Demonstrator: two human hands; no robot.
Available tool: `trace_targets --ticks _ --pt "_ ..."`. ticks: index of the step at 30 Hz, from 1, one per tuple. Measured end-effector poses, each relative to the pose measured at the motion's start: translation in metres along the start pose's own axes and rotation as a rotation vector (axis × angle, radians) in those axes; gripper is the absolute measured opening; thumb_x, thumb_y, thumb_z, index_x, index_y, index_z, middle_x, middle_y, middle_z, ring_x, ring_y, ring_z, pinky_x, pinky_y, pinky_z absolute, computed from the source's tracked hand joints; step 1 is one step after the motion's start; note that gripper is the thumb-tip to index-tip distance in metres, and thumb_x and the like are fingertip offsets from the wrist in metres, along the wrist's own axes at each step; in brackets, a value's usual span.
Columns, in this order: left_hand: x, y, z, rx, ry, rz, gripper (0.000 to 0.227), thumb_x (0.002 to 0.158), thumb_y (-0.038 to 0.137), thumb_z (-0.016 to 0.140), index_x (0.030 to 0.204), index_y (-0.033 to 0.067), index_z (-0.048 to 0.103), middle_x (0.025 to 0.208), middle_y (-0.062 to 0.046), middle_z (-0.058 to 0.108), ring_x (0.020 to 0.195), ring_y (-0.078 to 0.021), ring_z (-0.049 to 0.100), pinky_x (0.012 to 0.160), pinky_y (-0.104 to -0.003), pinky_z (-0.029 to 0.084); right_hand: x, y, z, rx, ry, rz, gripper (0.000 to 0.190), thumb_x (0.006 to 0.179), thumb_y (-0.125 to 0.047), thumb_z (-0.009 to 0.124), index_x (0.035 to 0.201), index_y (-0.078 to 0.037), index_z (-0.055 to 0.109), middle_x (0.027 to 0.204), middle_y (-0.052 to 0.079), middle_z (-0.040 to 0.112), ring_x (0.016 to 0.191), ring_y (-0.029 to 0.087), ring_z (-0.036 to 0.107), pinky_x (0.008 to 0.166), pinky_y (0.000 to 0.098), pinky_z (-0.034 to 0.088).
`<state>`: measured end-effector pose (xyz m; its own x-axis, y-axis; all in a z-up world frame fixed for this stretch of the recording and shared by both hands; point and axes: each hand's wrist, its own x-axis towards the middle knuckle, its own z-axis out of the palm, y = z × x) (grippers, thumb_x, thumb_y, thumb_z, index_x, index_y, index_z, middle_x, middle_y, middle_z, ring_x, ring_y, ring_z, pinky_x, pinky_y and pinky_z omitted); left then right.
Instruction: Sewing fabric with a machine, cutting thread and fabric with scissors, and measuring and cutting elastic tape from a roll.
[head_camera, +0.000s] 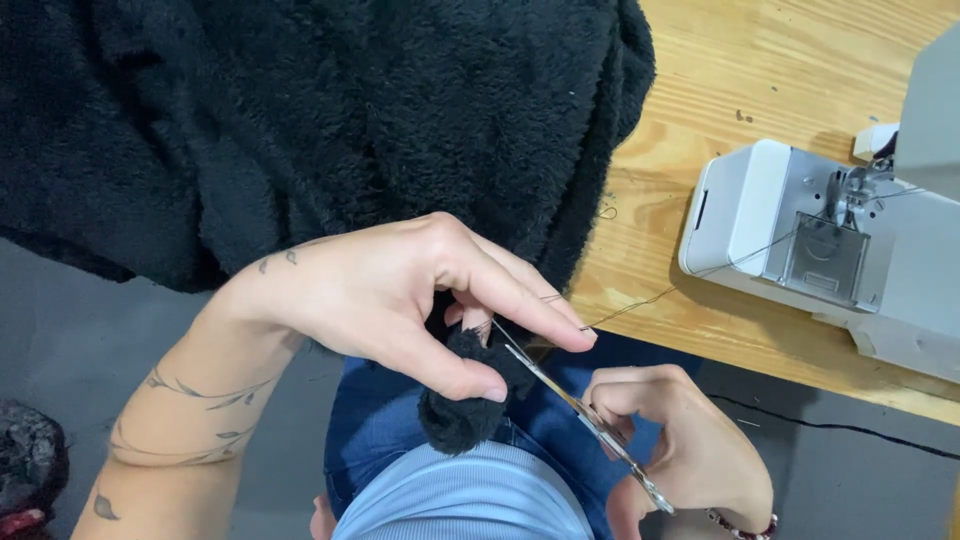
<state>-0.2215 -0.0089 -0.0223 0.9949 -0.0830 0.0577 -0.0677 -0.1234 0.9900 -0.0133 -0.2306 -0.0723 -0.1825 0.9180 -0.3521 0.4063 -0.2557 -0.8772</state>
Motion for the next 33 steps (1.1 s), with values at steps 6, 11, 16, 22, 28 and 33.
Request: trace_targets --ticks 6,11,16,22,28,33 --pt "0.0 -0.002 -0.001 0.014 -0.009 0.016 0.042 0.087 0.015 0.073 0.128 0.015 0.066 0.132 -0.004 0.071 0.07 -0.0046 0.047 0.06 -0.017 0.042 0.002 -0.004 0.002 0.044 0.018 -0.02 0.062 0.036 -0.023 0.099 0.056 -0.011 0.042 0.062 -0.002 0.039 0.061 0.015 0.029 0.052 0.0318 0.024" --pt "0.0 -0.003 -0.001 0.017 -0.005 0.02 0.042 0.087 0.014 0.074 0.128 0.0152 0.066 0.132 -0.004 0.071 0.075 -0.0034 0.052 0.062 -0.017 0.044 0.001 -0.002 0.003 0.069 0.025 -0.034 0.067 0.038 -0.018 0.106 0.051 -0.01 0.041 0.059 -0.001 0.035 0.057 0.016 0.031 0.048 0.032 0.026" --pt "-0.001 -0.002 -0.001 0.003 -0.002 0.003 0.046 0.086 0.014 0.074 0.131 0.0163 0.064 0.135 -0.003 0.069 0.069 -0.0048 0.046 0.059 -0.017 0.043 -0.001 -0.002 0.0 0.041 -0.001 -0.02 0.054 0.033 -0.023 0.09 0.058 -0.01 0.044 0.063 -0.001 0.044 0.059 0.016 0.031 0.051 0.0318 0.028" --pt "-0.003 -0.002 -0.001 0.014 0.005 -0.009 0.051 0.085 0.015 0.075 0.133 0.0189 0.062 0.138 -0.001 0.067 0.066 -0.0054 0.044 0.059 -0.017 0.044 -0.006 -0.002 0.006 0.024 0.055 0.051 0.052 0.035 -0.031 0.092 0.059 -0.01 0.051 0.069 0.0 0.05 0.062 0.016 0.038 0.053 0.0308 0.035" --pt "-0.003 -0.003 0.001 0.028 0.002 0.005 0.053 0.085 0.019 0.077 0.135 0.0188 0.06 0.139 -0.002 0.066 0.07 -0.0053 0.045 0.061 -0.018 0.044 -0.006 0.001 0.022 -0.096 0.276 -0.056 0.07 0.047 -0.049 0.101 0.061 -0.013 0.043 0.069 -0.001 0.052 0.059 0.014 0.041 0.053 0.0266 0.036" --pt "-0.003 -0.004 0.002 0.041 0.012 0.015 0.054 0.084 0.017 0.079 0.135 0.0191 0.06 0.138 -0.002 0.067 0.069 -0.0048 0.044 0.06 -0.018 0.042 -0.002 -0.005 0.031 -0.103 0.388 -0.087 0.067 0.048 -0.053 0.093 0.062 -0.013 0.041 0.068 0.001 0.049 0.06 0.015 0.039 0.052 0.0287 0.036"
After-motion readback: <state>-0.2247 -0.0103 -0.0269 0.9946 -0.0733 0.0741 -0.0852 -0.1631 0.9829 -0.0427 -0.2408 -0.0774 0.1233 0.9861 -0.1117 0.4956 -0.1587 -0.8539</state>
